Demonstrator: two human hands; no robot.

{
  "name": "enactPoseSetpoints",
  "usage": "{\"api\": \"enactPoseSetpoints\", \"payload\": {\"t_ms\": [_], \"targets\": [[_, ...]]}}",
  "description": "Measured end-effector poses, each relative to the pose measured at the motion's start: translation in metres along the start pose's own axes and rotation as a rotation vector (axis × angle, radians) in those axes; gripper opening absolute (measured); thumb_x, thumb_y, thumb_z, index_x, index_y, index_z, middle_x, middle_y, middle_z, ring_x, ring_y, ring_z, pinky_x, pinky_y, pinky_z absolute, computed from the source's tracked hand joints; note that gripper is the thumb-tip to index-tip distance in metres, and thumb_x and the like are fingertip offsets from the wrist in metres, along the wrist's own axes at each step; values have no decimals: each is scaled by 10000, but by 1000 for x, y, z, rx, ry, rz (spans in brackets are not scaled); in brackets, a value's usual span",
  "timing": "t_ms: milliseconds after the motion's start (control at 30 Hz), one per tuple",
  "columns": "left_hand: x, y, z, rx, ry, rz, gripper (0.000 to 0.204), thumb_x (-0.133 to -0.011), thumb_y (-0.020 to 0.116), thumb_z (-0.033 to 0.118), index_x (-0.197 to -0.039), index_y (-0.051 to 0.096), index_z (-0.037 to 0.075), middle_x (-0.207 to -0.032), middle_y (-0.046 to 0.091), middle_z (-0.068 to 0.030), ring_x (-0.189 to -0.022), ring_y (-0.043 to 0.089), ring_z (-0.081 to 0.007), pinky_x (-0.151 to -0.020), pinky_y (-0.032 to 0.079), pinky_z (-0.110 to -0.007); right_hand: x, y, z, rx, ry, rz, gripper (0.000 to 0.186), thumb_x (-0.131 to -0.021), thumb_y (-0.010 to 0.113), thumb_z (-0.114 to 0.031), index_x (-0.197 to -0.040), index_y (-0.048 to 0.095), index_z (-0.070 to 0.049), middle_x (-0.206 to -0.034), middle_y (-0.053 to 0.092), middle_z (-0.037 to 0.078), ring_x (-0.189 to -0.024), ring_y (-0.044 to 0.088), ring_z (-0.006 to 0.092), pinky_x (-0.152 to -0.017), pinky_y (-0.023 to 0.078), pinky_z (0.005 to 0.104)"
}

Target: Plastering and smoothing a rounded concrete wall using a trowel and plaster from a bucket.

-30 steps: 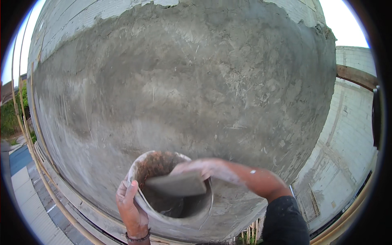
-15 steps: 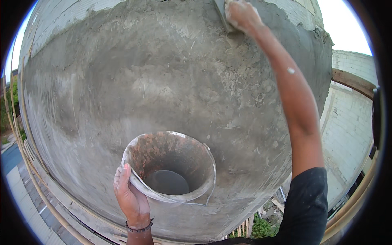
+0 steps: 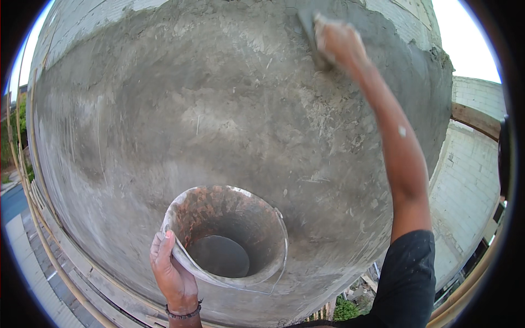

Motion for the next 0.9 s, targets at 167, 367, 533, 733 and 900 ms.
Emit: {"api": "enactPoseSetpoints", "payload": {"t_ms": [167,367,533,733,900], "targets": [[0,6,3,-32,3,30,231,-990,616,119,-1169,639,-25,-1121,678,-100,-1032,630,-182,-952,484,-336,12,18,1,74,-166,247,192,-999,479,-129,-1005,634,-15,-715,684,184,-562,688,270,-458,560,383],[-1,12,-9,-18,-36,-29,222,-990,607,107,-1167,638,-23,-1132,681,-104,-1031,635,-186,-945,490,-330,-83,10,78,223,-20,350,185,-890,567,-182,-853,715,-76,-796,726,176,-791,742,341,-711,601,465],[4,4,2,-38,21,36,212,-991,598,96,-1161,640,-25,-1132,684,-102,-1027,637,-184,-945,490,-329,30,21,-54,21,-241,69,235,-952,509,-89,-1113,664,-17,-782,722,160,-637,726,265,-462,566,382],[3,7,-3,-62,1,-6,219,-992,598,102,-1160,646,-30,-1125,685,-100,-1025,636,-182,-944,487,-329,-30,13,1,80,-38,70,226,-909,568,-113,-1088,663,-15,-853,746,162,-725,751,312,-597,608,434],[0,6,-6,-49,-39,-9,209,-989,608,112,-1140,648,-27,-1099,682,-93,-1015,634,-182,-936,486,-332,-117,27,51,162,-48,455,172,-891,563,-151,-867,717,-77,-802,728,158,-773,739,343,-668,600,454]]}}
Point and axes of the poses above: each hand's wrist, its own x-axis away from the middle knuckle, its own y-axis out of the palm, z = x × y, the point moved 4 cm from there along -x, towards the middle knuckle
